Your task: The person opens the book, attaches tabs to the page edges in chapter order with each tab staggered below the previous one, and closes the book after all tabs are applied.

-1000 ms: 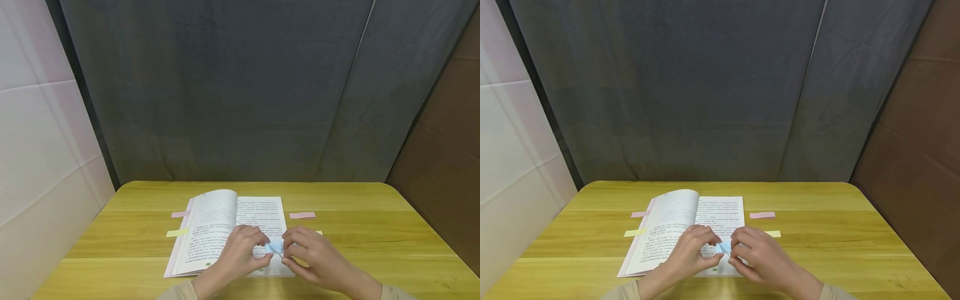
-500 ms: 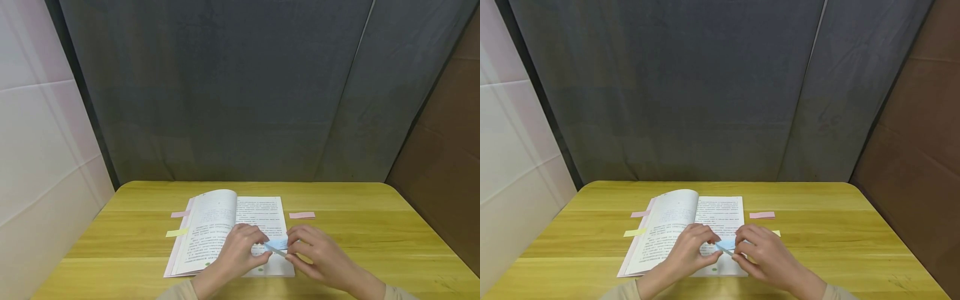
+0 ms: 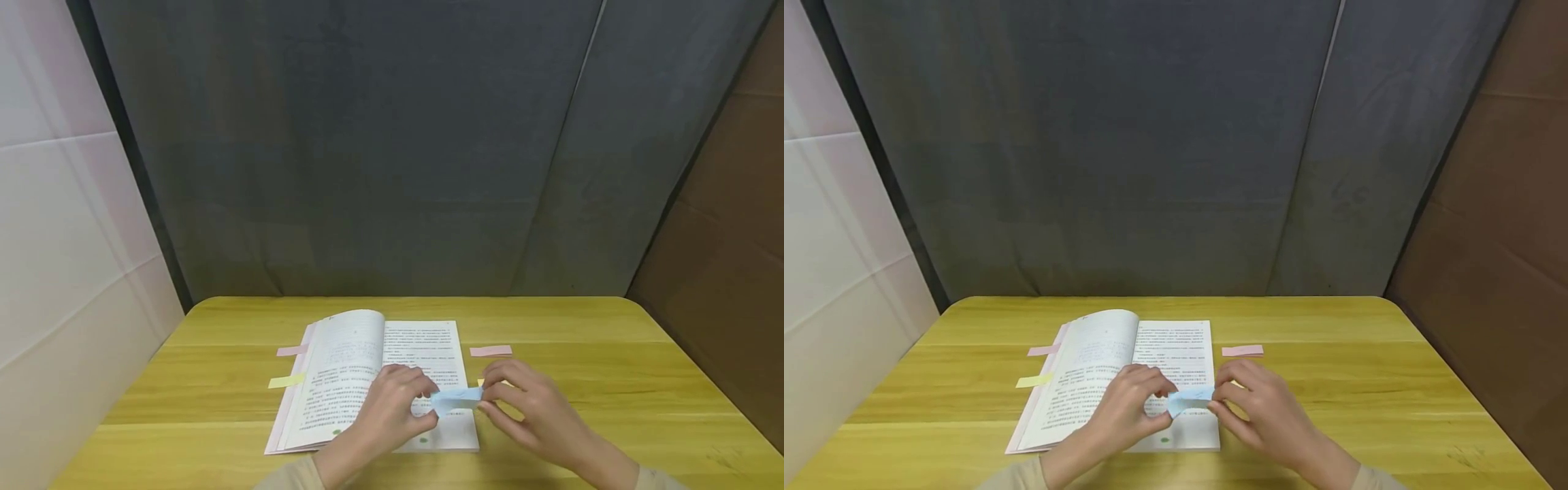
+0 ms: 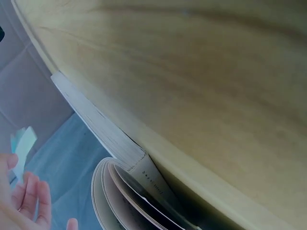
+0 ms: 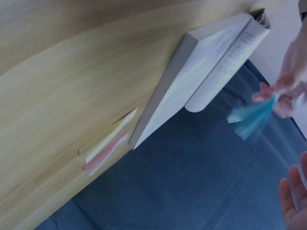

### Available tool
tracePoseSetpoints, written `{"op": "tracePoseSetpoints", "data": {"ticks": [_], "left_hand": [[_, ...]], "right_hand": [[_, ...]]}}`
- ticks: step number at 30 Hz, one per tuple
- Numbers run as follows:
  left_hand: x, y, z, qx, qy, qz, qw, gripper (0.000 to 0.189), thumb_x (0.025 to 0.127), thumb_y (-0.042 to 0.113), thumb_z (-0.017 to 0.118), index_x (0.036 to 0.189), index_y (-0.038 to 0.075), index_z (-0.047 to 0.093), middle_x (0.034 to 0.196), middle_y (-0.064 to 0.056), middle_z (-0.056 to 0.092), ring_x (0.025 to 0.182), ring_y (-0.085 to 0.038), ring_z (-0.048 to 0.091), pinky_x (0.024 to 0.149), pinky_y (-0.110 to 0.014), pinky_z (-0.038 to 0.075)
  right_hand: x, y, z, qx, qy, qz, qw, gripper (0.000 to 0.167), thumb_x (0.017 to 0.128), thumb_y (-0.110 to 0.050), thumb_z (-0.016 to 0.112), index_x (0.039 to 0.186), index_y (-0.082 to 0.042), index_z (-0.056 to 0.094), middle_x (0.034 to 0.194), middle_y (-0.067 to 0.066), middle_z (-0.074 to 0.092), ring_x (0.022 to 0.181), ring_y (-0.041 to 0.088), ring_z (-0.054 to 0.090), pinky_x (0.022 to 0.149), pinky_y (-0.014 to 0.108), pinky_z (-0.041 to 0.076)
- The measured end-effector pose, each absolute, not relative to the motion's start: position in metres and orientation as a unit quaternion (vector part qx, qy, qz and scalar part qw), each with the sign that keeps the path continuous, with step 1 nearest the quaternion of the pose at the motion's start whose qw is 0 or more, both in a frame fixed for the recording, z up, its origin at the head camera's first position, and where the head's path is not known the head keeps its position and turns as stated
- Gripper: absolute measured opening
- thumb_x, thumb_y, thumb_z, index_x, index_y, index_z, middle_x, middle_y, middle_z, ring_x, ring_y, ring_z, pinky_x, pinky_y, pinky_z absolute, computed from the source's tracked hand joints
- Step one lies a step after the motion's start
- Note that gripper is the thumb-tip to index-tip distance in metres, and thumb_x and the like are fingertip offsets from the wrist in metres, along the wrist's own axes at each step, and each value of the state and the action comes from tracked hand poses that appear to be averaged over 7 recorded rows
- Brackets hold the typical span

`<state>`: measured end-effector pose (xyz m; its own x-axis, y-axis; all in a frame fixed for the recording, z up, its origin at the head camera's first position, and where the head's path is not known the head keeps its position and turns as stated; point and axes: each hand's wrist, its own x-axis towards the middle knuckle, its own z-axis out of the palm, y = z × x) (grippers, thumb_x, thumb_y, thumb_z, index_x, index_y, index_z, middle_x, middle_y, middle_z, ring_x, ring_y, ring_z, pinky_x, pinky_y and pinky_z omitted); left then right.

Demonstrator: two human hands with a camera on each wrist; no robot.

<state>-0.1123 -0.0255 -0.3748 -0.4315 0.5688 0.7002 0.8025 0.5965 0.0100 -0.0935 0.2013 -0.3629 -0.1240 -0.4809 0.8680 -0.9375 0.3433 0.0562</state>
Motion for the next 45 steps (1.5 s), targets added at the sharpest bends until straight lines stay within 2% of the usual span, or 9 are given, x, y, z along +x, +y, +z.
{"op": "tracePoseSetpoints", "data": {"ticks": [12, 24, 28, 32, 40, 45], "left_hand": [[-0.113, -0.016, -0.375, -0.426, -0.826, -0.136, 0.342, 0.018, 0.065, 0.031, 0.072, 0.074, 0.018, 0.063, 0.069, 0.013, 0.055, 0.065, -0.003, 0.052, 0.077, -0.031, 0.040], [-0.111, 0.021, -0.372, -0.433, -0.854, -0.052, 0.282, 0.019, 0.070, 0.037, 0.068, 0.078, 0.020, 0.064, 0.073, 0.014, 0.055, 0.063, -0.002, 0.049, 0.078, -0.031, 0.040], [-0.113, 0.032, -0.376, -0.434, -0.864, -0.031, 0.253, 0.019, 0.072, 0.038, 0.067, 0.081, 0.021, 0.066, 0.074, 0.014, 0.054, 0.061, 0.000, 0.047, 0.076, -0.030, 0.040], [-0.116, 0.042, -0.382, -0.431, -0.870, -0.017, 0.239, 0.020, 0.071, 0.041, 0.068, 0.079, 0.023, 0.067, 0.069, 0.016, 0.049, 0.061, 0.001, 0.046, 0.073, -0.028, 0.040], [-0.119, 0.059, -0.393, -0.428, -0.880, 0.026, 0.206, 0.020, 0.071, 0.042, 0.065, 0.077, 0.023, 0.065, 0.068, 0.014, 0.050, 0.059, -0.002, 0.046, 0.066, -0.025, 0.037], [-0.121, 0.065, -0.397, -0.418, -0.887, 0.052, 0.191, 0.020, 0.071, 0.043, 0.064, 0.073, 0.023, 0.062, 0.065, 0.013, 0.045, 0.055, -0.003, 0.043, 0.062, -0.024, 0.035]], "right_hand": [[-0.096, 0.227, -0.369, 0.458, -0.736, 0.260, 0.425, 0.019, 0.088, -0.027, 0.051, 0.074, -0.017, 0.060, 0.090, -0.007, 0.053, 0.085, 0.013, 0.050, 0.076, 0.020, 0.040], [-0.093, 0.260, -0.376, 0.410, -0.754, 0.261, 0.443, 0.023, 0.089, -0.032, 0.049, 0.075, -0.018, 0.060, 0.091, -0.005, 0.054, 0.082, 0.012, 0.050, 0.073, 0.016, 0.038], [-0.091, 0.269, -0.377, 0.397, -0.759, 0.259, 0.447, 0.024, 0.089, -0.034, 0.048, 0.075, -0.019, 0.060, 0.090, -0.005, 0.054, 0.082, 0.013, 0.050, 0.073, 0.015, 0.038], [-0.090, 0.275, -0.379, 0.387, -0.764, 0.258, 0.447, 0.023, 0.089, -0.034, 0.049, 0.075, -0.019, 0.061, 0.090, -0.006, 0.054, 0.081, 0.012, 0.050, 0.072, 0.015, 0.038], [-0.088, 0.285, -0.386, 0.376, -0.769, 0.257, 0.449, 0.024, 0.088, -0.035, 0.049, 0.074, -0.020, 0.061, 0.089, -0.007, 0.054, 0.081, 0.012, 0.050, 0.074, 0.015, 0.037], [-0.088, 0.288, -0.389, 0.372, -0.770, 0.258, 0.450, 0.024, 0.088, -0.035, 0.049, 0.073, -0.020, 0.061, 0.088, -0.007, 0.054, 0.081, 0.012, 0.050, 0.074, 0.014, 0.037]]}}
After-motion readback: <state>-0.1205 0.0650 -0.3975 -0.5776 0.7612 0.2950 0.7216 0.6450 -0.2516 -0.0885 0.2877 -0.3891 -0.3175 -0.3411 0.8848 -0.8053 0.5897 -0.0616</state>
